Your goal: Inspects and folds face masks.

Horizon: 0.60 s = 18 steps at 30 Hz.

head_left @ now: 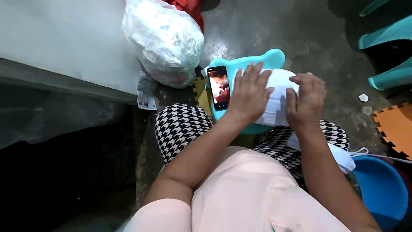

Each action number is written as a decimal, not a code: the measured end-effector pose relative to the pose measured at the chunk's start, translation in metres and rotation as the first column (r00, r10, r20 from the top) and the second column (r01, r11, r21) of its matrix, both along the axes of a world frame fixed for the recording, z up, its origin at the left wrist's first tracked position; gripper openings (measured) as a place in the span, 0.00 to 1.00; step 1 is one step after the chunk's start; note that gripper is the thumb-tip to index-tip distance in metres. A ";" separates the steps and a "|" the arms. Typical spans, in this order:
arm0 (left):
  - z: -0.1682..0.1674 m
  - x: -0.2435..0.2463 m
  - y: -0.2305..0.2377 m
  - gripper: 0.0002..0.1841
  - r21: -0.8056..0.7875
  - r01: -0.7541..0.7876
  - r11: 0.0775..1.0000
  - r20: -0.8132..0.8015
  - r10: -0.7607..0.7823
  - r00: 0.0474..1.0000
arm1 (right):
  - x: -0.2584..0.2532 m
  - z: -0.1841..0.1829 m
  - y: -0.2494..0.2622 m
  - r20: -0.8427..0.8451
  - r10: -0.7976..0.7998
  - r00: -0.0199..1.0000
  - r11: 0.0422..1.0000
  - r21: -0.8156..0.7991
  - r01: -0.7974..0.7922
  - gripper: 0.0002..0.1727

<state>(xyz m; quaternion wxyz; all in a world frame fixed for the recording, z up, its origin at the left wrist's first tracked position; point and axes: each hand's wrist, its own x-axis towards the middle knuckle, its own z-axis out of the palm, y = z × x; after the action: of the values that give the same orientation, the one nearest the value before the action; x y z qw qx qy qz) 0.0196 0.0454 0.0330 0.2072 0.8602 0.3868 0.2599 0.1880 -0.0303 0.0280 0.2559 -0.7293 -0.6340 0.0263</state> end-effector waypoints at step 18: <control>-0.067 0.034 -0.007 0.45 0.068 -0.016 0.998 -0.244 0.033 0.969 | -0.011 -0.065 0.016 0.132 -0.021 0.991 0.987 -0.155 0.042 0.33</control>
<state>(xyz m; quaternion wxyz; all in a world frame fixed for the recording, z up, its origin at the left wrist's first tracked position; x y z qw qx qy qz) 0.0537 0.0387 -0.0344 0.1264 0.8872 0.4114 0.1666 0.1773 -0.0138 -0.0372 0.1561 -0.7573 -0.6337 0.0244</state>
